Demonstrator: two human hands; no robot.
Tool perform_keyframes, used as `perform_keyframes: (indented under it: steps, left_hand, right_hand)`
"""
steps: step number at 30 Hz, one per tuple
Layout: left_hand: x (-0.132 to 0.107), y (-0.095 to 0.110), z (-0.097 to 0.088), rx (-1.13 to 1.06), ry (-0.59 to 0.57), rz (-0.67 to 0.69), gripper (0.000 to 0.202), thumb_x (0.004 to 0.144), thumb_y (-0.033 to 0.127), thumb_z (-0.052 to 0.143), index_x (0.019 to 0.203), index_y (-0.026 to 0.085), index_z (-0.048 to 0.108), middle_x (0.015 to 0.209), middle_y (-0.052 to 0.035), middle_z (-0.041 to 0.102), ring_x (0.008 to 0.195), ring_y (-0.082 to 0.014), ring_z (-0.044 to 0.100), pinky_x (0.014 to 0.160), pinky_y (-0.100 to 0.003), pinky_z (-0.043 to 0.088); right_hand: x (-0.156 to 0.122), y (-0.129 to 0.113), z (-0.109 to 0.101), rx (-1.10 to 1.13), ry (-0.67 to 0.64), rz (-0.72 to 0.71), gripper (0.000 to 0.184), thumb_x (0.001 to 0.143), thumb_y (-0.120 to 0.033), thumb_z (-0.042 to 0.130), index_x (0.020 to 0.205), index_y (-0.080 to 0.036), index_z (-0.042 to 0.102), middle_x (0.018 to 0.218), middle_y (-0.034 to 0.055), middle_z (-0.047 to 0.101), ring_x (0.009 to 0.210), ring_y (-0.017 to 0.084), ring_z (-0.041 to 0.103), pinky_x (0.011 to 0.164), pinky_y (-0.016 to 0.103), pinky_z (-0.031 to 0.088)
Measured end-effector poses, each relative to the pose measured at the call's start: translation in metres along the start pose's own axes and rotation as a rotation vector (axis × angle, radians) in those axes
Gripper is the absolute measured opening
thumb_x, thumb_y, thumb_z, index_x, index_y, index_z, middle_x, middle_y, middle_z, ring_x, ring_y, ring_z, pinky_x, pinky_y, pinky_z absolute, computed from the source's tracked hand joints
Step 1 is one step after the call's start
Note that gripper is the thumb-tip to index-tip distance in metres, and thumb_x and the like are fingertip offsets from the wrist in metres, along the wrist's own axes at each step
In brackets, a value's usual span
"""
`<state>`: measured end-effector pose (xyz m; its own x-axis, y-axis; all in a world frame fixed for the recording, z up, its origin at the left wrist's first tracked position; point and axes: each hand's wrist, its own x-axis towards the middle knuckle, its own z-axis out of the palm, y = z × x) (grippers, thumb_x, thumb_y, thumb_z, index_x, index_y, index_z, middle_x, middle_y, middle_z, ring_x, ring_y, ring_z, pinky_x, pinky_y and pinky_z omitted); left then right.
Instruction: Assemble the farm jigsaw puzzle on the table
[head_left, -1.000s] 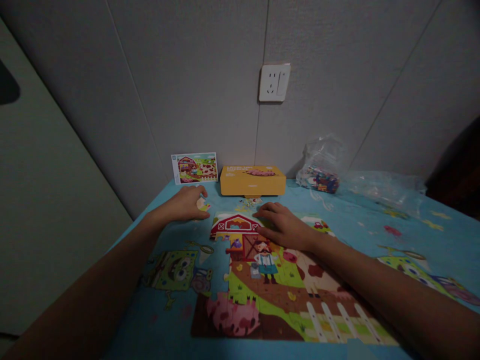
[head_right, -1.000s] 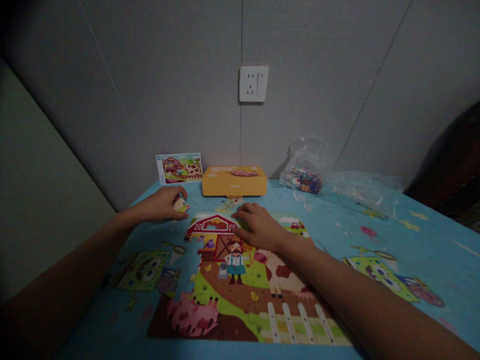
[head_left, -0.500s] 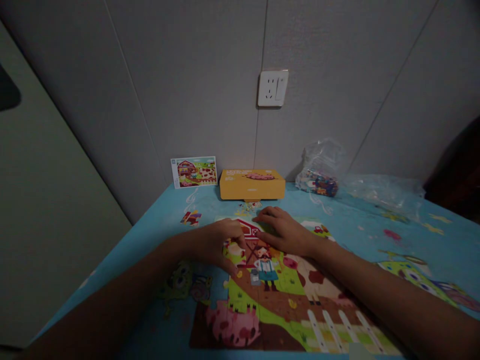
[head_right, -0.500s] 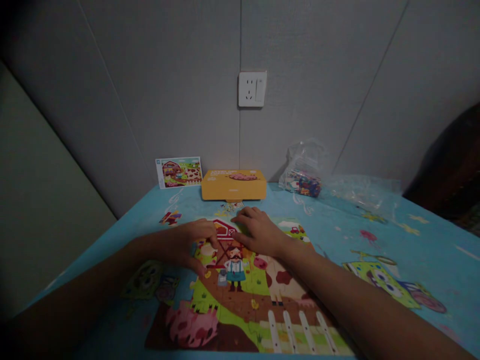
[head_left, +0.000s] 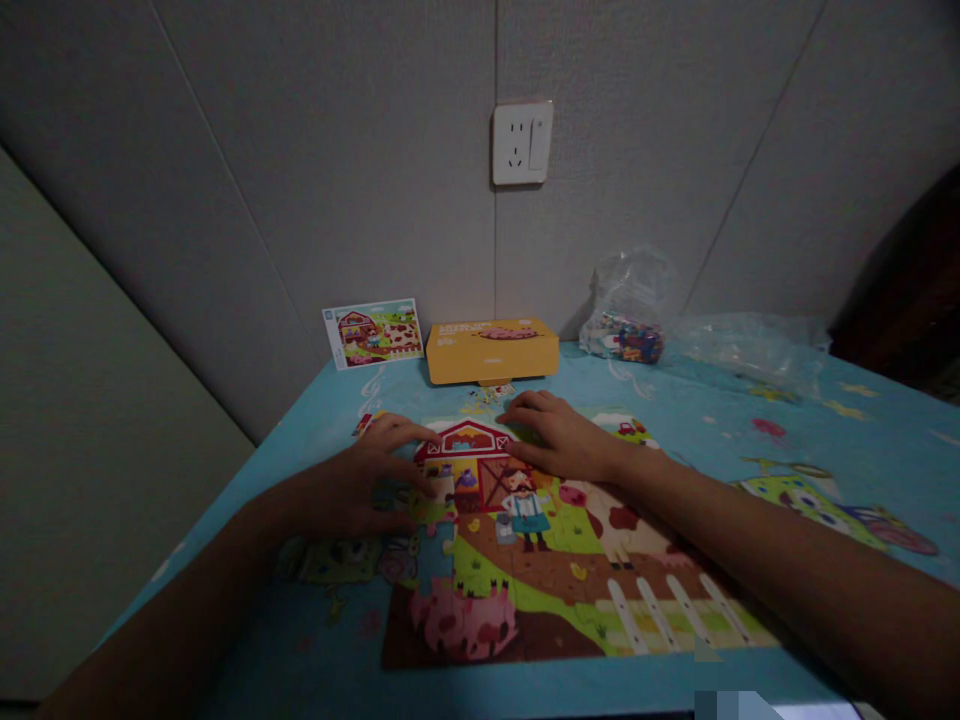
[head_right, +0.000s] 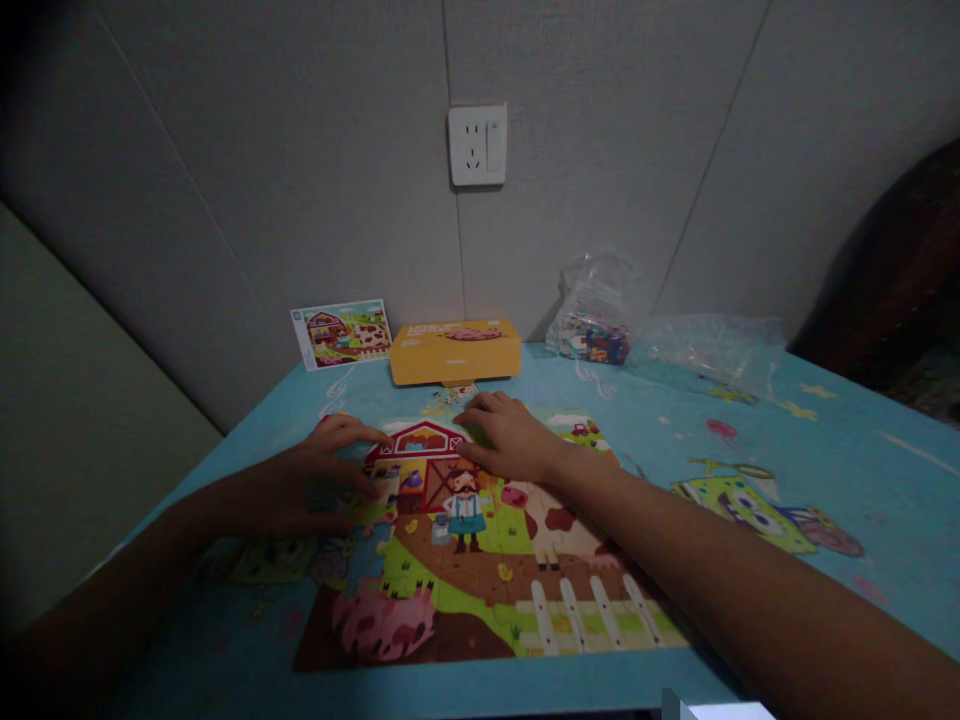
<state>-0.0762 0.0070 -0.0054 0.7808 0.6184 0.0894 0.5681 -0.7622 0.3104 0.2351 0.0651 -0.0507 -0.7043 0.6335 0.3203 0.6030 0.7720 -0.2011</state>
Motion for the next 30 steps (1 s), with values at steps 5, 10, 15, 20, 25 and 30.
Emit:
perform_keyframes:
  steps: [5,10,15,20,25,30]
  left_hand:
    - [-0.001,0.0,0.001,-0.007,-0.019,0.009,0.032,0.078,0.04,0.075,0.108,0.032,0.071,0.136,-0.0046,0.053,0.123,-0.0299,0.041,0.104,-0.048,0.034]
    - [0.003,0.004,0.004,-0.076,-0.008,0.049,0.029,0.084,0.034,0.069,0.112,0.028,0.069,0.121,-0.0048,0.063,0.114,-0.0242,0.046,0.1,-0.04,0.039]
    - [0.002,0.002,0.004,-0.06,-0.013,0.047,0.029,0.084,0.032,0.069,0.113,0.03,0.069,0.123,-0.0031,0.063,0.115,-0.0235,0.046,0.1,-0.04,0.038]
    - [0.006,0.002,0.006,-0.05,0.028,0.056,0.024,0.083,0.035,0.07,0.106,0.027,0.071,0.118,-0.0035,0.065,0.113,-0.0232,0.047,0.099,-0.039,0.037]
    - [0.007,0.0,0.01,-0.033,0.07,0.086,0.022,0.081,0.036,0.072,0.1,0.026,0.072,0.114,-0.0037,0.065,0.112,-0.0234,0.048,0.099,-0.04,0.036]
    - [0.006,0.002,0.01,0.004,0.106,0.09,0.021,0.079,0.033,0.073,0.098,0.026,0.073,0.116,-0.0059,0.064,0.11,-0.0245,0.05,0.098,-0.042,0.039]
  right_hand:
    - [0.0,-0.003,-0.002,0.003,0.005,0.008,0.037,0.092,-0.038,0.054,0.119,-0.014,0.064,0.112,0.0156,0.06,0.103,0.028,0.054,0.09,0.046,0.045]
    - [0.0,-0.003,-0.001,0.023,0.015,0.007,0.036,0.092,-0.038,0.054,0.119,-0.016,0.063,0.112,0.0147,0.06,0.104,0.028,0.055,0.091,0.046,0.045]
    - [0.0,-0.002,-0.001,0.014,0.009,-0.007,0.037,0.092,-0.039,0.053,0.119,-0.015,0.063,0.112,0.0153,0.059,0.103,0.028,0.055,0.09,0.047,0.045]
    - [0.0,-0.004,-0.002,-0.001,-0.004,0.007,0.037,0.093,-0.039,0.052,0.119,-0.015,0.063,0.112,0.0148,0.059,0.104,0.027,0.055,0.092,0.045,0.045]
    - [0.0,-0.004,-0.003,-0.008,0.001,0.006,0.038,0.093,-0.039,0.053,0.12,-0.015,0.063,0.111,0.0147,0.059,0.104,0.028,0.055,0.091,0.045,0.046]
    - [0.0,-0.005,-0.003,-0.011,-0.008,0.017,0.037,0.092,-0.038,0.054,0.12,-0.015,0.064,0.112,0.0153,0.06,0.104,0.028,0.055,0.092,0.046,0.046]
